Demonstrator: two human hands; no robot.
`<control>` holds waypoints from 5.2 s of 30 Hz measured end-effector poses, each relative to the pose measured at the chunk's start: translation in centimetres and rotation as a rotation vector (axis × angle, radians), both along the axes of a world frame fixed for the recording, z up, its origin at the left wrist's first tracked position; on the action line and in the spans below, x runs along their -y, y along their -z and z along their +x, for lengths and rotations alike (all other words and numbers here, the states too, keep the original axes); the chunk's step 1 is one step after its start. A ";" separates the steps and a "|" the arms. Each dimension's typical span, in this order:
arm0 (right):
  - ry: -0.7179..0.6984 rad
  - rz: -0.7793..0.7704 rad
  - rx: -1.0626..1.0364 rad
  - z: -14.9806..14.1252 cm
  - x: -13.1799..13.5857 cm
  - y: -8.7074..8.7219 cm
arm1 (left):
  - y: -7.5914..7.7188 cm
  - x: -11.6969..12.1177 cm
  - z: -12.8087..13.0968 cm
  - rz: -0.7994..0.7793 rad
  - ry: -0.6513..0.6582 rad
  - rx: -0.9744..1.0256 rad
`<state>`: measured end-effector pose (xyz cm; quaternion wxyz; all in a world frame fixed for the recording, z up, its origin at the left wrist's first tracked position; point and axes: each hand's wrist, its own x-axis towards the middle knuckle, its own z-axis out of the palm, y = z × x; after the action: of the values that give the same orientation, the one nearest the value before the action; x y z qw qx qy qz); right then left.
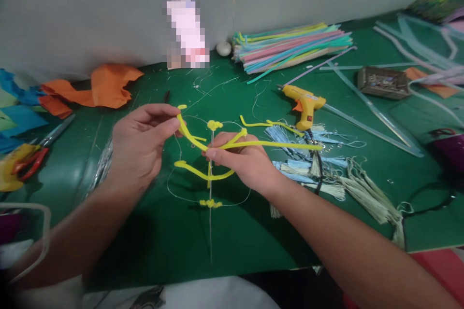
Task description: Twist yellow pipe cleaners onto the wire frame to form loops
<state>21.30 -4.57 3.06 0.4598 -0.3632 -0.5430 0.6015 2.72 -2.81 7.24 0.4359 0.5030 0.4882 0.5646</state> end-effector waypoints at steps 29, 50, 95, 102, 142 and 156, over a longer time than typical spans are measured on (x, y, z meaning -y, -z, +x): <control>-0.010 -0.013 -0.064 -0.3 0.1 0.1 | 0.3 -0.5 -0.1 0.006 0.029 0.113; 0.011 0.083 -0.013 -0.1 0.3 0.1 | -0.4 -0.9 -0.6 -0.191 0.103 0.069; 0.035 0.101 0.015 -0.3 0.2 -0.1 | -0.8 -0.1 0.1 -0.316 0.144 0.343; 0.025 0.086 0.002 -0.3 0.0 -0.2 | -1.0 -0.2 -0.3 -0.429 0.167 0.398; 0.047 0.188 0.011 0.3 0.1 -1.6 | -0.9 0.4 -0.3 0.052 0.041 0.043; 0.067 0.212 0.001 0.0 0.3 -2.1 | -1.0 0.5 0.3 0.064 0.015 0.037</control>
<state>21.30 -4.89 5.17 0.5152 -0.3307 -0.5912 0.5251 3.03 -3.28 8.20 0.4330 0.5096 0.4580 0.5858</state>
